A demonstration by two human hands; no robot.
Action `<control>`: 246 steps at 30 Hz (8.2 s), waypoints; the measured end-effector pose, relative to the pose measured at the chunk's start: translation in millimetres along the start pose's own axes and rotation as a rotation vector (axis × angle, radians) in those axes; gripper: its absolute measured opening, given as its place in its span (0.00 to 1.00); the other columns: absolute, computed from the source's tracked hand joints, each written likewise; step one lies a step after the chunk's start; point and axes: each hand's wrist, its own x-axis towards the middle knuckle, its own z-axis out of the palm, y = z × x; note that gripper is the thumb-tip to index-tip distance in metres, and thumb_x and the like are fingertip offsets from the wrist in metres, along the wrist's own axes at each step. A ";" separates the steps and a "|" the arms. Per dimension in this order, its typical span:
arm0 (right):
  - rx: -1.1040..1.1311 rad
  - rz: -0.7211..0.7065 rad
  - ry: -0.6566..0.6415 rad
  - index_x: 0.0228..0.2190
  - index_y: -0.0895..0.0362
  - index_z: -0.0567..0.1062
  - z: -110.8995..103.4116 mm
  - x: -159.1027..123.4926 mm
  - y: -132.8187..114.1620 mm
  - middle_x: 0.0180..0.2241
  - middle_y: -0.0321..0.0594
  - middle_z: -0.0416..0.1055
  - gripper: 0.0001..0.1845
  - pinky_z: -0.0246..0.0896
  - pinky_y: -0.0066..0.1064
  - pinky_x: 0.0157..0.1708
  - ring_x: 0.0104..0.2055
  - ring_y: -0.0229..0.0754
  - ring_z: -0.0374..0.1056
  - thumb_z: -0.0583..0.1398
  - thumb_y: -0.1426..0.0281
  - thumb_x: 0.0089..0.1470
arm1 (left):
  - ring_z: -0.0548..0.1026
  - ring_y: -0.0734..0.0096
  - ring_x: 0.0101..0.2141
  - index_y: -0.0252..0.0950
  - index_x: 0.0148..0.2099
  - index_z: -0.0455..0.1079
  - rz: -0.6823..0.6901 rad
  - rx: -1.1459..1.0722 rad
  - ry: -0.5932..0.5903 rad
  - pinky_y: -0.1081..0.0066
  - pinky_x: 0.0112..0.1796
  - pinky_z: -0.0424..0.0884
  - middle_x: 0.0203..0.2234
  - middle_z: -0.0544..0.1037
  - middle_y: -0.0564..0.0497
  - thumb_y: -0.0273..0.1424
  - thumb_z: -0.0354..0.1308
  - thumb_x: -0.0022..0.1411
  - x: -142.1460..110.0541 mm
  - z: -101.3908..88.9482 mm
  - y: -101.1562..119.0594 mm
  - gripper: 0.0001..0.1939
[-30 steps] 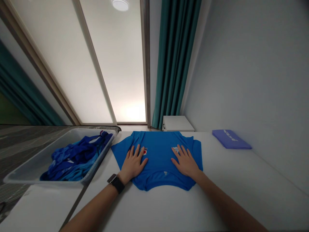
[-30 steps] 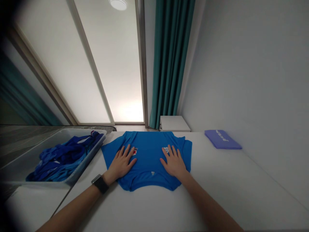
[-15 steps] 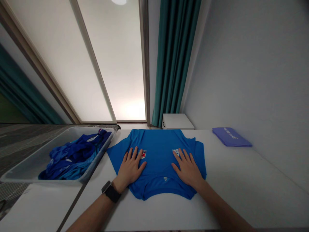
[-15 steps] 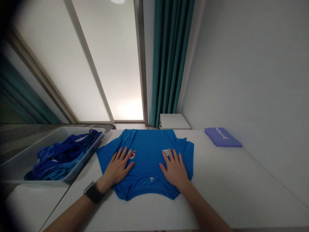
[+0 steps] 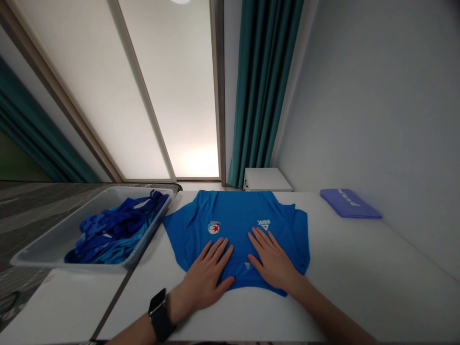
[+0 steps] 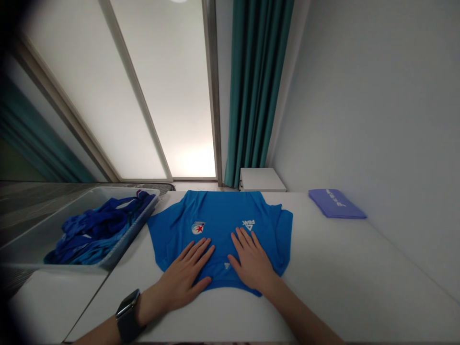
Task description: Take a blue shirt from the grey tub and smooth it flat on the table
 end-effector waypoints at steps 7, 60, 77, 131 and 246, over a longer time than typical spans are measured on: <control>0.012 0.021 -0.013 0.67 0.54 0.53 -2.5 2.0 0.7 0.70 0.43 0.42 0.36 0.32 0.51 0.68 0.71 0.52 0.37 0.44 0.49 0.65 | 0.53 0.54 0.67 0.42 0.73 0.42 -0.018 -0.048 -0.020 0.51 0.63 0.54 0.69 0.53 0.46 0.49 0.43 0.70 0.4 -11.3 -1.3 0.35; 0.437 0.500 0.460 0.52 0.58 0.68 -38.3 120.0 183.4 0.38 0.46 0.76 0.23 0.65 0.38 0.39 0.36 0.49 0.72 0.46 0.62 0.61 | 0.78 0.63 0.39 0.33 0.49 0.67 -0.930 -0.323 0.148 0.70 0.36 0.69 0.39 0.79 0.43 0.34 0.39 0.68 140.3 -29.6 -209.1 0.18; 0.558 0.563 0.362 0.44 0.60 0.82 -43.5 127.3 213.7 0.45 0.48 0.79 0.23 0.63 0.38 0.54 0.49 0.49 0.73 0.51 0.75 0.52 | 0.74 0.59 0.53 0.34 0.50 0.77 -0.834 -0.409 0.248 0.67 0.54 0.67 0.48 0.80 0.46 0.28 0.53 0.58 133.5 -27.9 -224.5 0.19; 0.482 0.535 0.091 0.43 0.59 0.82 -50.4 89.6 207.1 0.49 0.45 0.77 0.26 0.61 0.36 0.56 0.53 0.47 0.70 0.51 0.77 0.46 | 0.79 0.60 0.42 0.36 0.57 0.74 -0.851 -0.295 0.186 0.68 0.43 0.72 0.45 0.82 0.45 0.31 0.46 0.64 89.3 -39.0 -178.2 0.23; 0.085 -0.055 -0.017 0.66 0.58 0.56 13.9 198.0 -36.3 0.69 0.47 0.46 0.32 0.26 0.46 0.68 0.71 0.47 0.38 0.43 0.58 0.67 | 0.78 0.59 0.44 0.35 0.45 0.73 -0.940 -0.181 0.051 0.67 0.43 0.67 0.42 0.81 0.40 0.35 0.50 0.67 144.6 -27.5 -229.5 0.14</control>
